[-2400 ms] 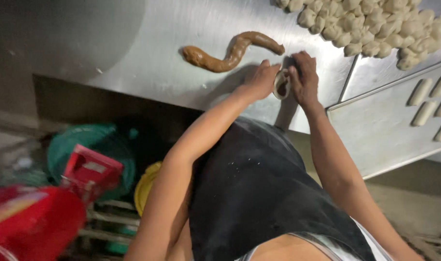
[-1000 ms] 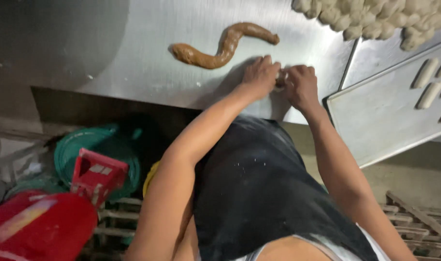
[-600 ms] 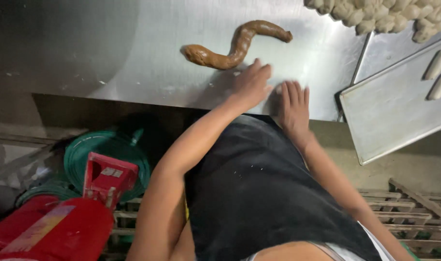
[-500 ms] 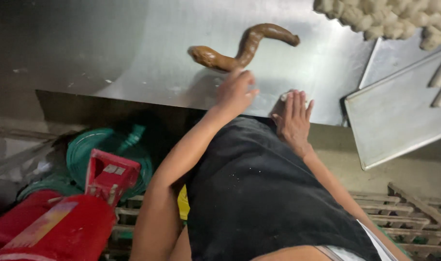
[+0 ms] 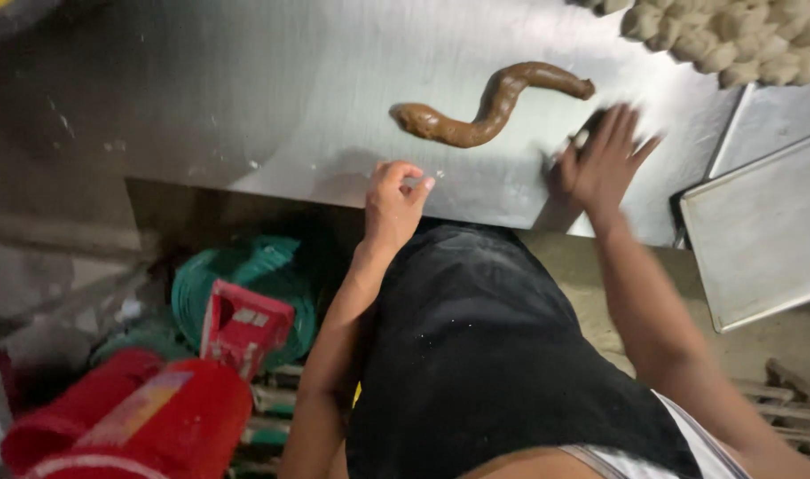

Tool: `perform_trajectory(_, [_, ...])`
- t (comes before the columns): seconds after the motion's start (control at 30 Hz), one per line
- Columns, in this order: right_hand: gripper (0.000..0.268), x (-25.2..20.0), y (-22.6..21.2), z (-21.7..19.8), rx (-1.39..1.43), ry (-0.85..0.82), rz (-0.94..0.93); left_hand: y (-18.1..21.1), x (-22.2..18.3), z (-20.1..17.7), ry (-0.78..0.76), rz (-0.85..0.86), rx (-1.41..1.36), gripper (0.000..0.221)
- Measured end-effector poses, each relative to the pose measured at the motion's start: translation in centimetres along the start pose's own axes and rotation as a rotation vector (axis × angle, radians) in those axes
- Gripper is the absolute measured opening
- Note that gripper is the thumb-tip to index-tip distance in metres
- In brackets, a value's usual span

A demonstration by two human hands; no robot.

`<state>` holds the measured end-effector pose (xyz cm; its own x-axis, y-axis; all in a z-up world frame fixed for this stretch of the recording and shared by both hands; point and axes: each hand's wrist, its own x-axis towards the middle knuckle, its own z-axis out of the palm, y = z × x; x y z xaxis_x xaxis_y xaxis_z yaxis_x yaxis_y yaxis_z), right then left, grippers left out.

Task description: Shaping dough pieces and arranging them on a baking tray.

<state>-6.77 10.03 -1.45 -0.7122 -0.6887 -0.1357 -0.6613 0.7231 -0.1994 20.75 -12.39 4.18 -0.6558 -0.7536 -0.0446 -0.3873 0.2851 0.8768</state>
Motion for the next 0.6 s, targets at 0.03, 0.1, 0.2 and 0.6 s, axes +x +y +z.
perform_trajectory(0.03, [0.098,-2.6,-0.7,0.3,-0.003,0.009,0.020,-0.1,0.2,-0.3,-0.016,0.014,-0.005,0.023])
perform_trajectory(0.1, [0.088,-7.8,-1.7,0.9,0.076,0.163,-0.096,-0.1,0.9,-0.1,0.028,0.027,-0.009,0.020])
perform_trajectory(0.2, [0.064,-9.0,-2.5,-0.8,0.157,0.149,0.062,0.4,2.4,1.2,-0.006,0.016,-0.053,0.019])
perform_trajectory(0.6, [0.040,-9.9,10.2,-9.3,2.146,0.184,0.600,8.2,3.0,10.2,-0.287,-0.076,-0.102,0.018])
